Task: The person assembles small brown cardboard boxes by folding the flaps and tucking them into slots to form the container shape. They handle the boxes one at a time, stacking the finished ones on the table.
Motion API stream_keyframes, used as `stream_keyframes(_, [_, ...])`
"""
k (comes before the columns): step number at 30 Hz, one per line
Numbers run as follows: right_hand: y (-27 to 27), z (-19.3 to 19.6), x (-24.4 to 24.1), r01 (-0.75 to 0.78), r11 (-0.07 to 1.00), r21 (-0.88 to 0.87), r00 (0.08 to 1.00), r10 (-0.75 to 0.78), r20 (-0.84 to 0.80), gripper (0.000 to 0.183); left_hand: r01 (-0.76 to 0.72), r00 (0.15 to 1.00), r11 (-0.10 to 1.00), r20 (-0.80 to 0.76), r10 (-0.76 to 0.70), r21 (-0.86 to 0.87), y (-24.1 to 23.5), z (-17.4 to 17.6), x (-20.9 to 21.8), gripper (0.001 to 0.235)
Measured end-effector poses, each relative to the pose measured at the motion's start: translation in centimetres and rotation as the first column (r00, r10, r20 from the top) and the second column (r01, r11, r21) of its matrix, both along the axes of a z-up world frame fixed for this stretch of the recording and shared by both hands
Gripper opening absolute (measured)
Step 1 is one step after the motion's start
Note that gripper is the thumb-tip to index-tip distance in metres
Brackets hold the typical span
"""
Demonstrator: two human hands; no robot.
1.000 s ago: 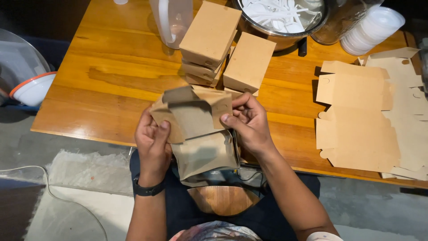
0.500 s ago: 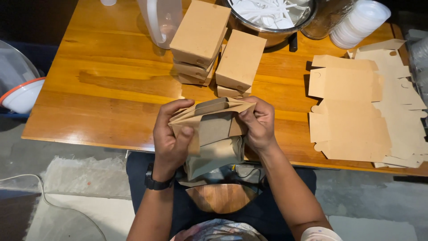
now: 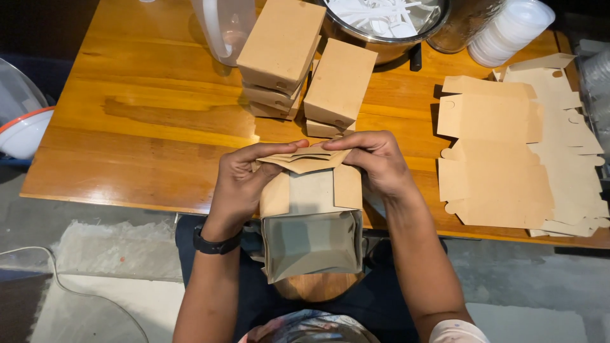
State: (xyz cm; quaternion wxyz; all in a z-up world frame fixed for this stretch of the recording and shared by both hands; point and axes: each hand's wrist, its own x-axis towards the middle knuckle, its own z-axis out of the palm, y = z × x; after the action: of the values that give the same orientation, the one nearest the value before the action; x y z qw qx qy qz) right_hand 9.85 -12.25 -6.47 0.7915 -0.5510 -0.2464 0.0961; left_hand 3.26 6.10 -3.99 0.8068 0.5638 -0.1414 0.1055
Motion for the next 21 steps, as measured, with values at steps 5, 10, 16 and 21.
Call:
stream_keyframes(5, [0.9,0.1,-0.6,0.036,0.999,0.021,0.992,-0.033,-0.121,0.019,-0.029,0.998,1.000,-0.063,0.028,-0.001,0.7,0.2,-0.9,0.021])
stream_keyframes(10, [2.5,2.2,-1.7,0.109,0.994,0.021,0.992,-0.108,-0.065,0.019,0.034,0.916,0.989,-0.400,0.026,0.143,2.9,-2.8,-2.3,0.024])
stream_keyframes(16, [1.2,2.3,1.1,0.498,0.851,-0.166,0.732,-0.311,0.606,0.014,-0.409,0.817,0.876,-0.326,0.476,0.254,7.6,-3.3,-2.7,0.018])
stream_keyframes(21, [1.0,3.0,1.8,0.759,0.568,-0.318,0.620,-0.482,0.619,0.023,-0.623,0.697,0.730,-0.224,0.681,0.281,11.6,-5.2,0.2,0.018])
